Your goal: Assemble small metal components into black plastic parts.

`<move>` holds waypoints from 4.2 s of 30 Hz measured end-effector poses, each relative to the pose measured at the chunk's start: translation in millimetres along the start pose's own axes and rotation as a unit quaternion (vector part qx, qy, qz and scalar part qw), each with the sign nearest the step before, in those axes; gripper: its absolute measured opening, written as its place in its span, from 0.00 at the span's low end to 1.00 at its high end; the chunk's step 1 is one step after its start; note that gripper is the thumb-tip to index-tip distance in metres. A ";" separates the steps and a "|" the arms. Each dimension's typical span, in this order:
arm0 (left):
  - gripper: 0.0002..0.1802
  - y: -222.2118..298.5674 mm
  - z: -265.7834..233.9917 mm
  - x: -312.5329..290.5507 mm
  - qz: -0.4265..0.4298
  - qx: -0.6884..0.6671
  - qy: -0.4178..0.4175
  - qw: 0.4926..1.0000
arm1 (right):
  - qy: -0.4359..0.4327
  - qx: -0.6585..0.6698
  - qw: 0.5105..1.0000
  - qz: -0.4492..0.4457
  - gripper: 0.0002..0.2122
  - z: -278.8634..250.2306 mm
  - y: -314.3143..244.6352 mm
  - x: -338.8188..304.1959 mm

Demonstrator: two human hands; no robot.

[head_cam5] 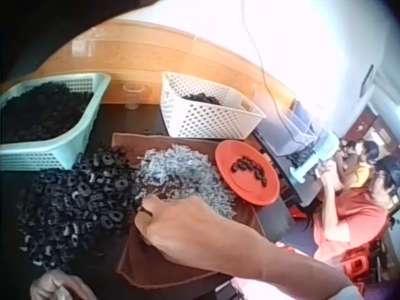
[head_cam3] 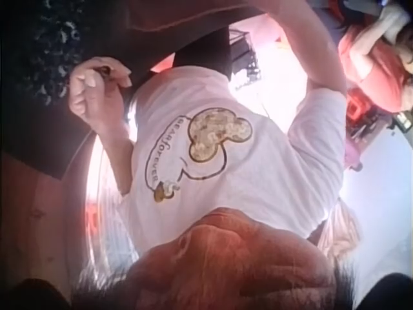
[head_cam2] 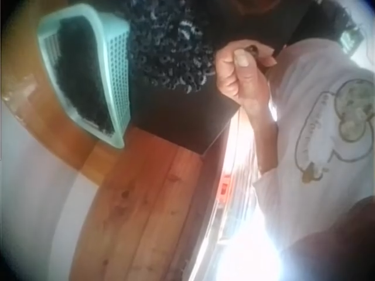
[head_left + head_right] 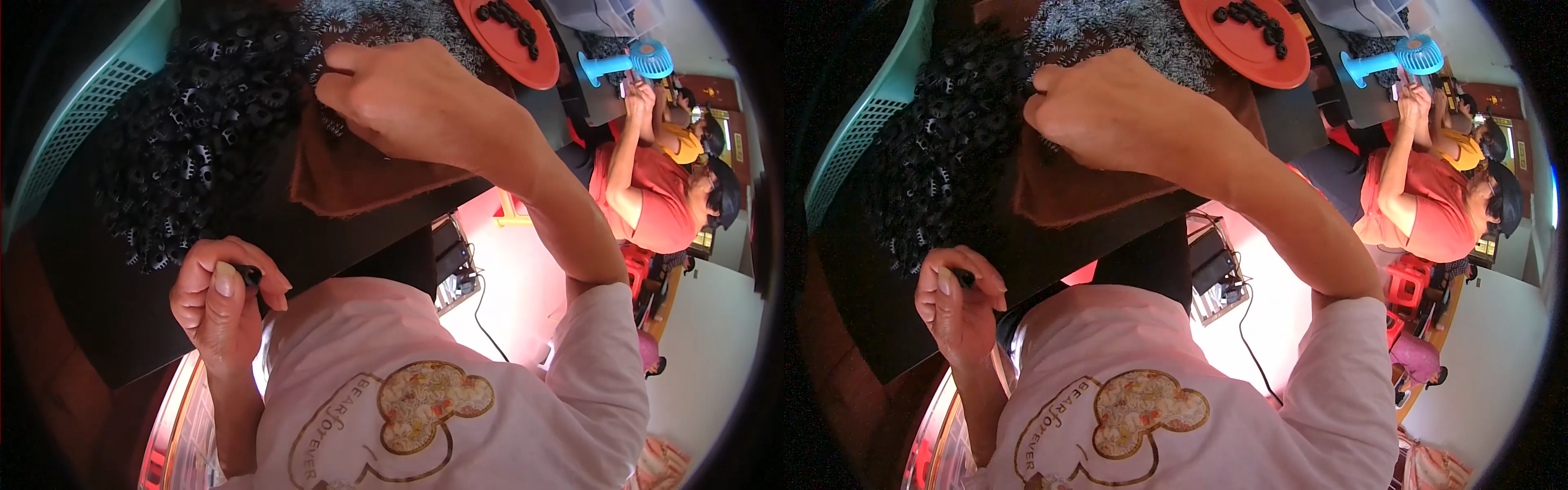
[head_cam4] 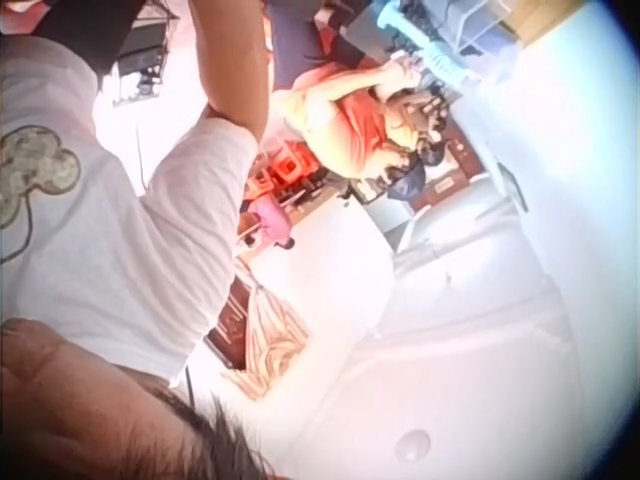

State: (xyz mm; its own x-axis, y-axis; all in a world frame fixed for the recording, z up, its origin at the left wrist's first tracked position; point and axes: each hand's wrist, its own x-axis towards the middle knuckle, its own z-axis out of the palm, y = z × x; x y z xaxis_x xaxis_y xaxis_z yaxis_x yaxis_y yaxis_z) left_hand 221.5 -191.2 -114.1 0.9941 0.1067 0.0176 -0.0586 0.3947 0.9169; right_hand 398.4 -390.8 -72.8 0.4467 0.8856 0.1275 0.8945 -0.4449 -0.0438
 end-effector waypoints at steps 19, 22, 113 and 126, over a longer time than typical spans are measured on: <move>0.19 8.5 -3.5 0.7 -0.071 -0.133 0.064 0.987 | 0.156 0.625 0.760 0.088 0.06 7.6 -99.5 21.0; 0.19 8.1 -6.0 1.4 -0.079 -0.143 0.059 0.985 | 0.193 0.636 0.746 0.050 0.05 19.3 -107.0 25.0; 0.17 5.5 -18.8 -3.4 -0.017 -0.133 -0.001 0.991 | 0.041 0.694 0.695 0.181 0.06 7.0 -66.8 3.3; 0.19 5.6 -15.1 -3.1 -0.024 -0.129 0.030 0.991 | 0.016 0.742 0.643 0.189 0.03 0.0 -67.2 4.3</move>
State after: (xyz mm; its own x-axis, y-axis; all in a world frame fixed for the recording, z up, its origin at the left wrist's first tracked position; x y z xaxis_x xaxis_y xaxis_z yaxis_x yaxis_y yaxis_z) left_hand 216.7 -175.6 -115.0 0.9895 0.1334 -0.0554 -0.0396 0.6194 0.7841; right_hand 340.2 -357.1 -69.3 0.6576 0.7381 -0.1510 -0.2354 0.0109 -0.9718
